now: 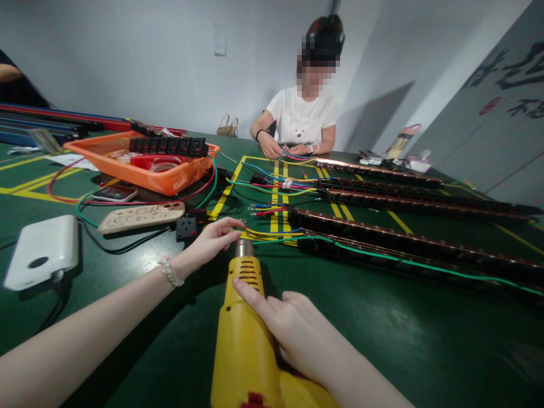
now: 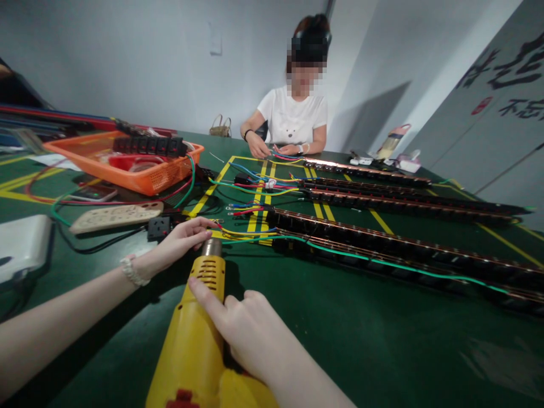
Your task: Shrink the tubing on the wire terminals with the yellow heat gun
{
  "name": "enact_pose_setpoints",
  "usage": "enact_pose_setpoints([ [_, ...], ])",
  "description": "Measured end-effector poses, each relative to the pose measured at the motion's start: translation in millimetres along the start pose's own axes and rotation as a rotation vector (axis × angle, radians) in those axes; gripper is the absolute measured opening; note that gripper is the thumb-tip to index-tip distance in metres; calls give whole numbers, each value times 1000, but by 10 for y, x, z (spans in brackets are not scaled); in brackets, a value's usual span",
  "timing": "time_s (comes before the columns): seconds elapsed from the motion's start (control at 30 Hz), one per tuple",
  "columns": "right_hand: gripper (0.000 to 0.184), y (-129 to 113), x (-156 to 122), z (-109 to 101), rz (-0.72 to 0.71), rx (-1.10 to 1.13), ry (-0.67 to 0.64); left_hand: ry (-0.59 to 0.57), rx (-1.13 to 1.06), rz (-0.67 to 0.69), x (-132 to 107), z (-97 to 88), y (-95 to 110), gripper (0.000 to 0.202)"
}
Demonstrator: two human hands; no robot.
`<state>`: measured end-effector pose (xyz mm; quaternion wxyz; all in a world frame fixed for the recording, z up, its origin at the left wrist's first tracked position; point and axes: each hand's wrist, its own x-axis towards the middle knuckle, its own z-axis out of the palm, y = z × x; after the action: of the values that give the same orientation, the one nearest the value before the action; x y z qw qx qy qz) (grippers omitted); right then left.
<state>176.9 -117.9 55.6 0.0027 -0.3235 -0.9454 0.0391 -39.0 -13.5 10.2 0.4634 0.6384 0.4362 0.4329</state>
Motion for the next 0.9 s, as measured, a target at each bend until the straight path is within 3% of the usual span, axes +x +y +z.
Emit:
enact_pose_setpoints([
  [0.33, 94, 40, -38, 74, -1, 45, -15, 9, -46, -77, 23, 21, 13, 30],
  [0.9, 91, 274, -333, 68, 108, 61, 59, 44, 14, -12, 13, 31, 48, 26],
])
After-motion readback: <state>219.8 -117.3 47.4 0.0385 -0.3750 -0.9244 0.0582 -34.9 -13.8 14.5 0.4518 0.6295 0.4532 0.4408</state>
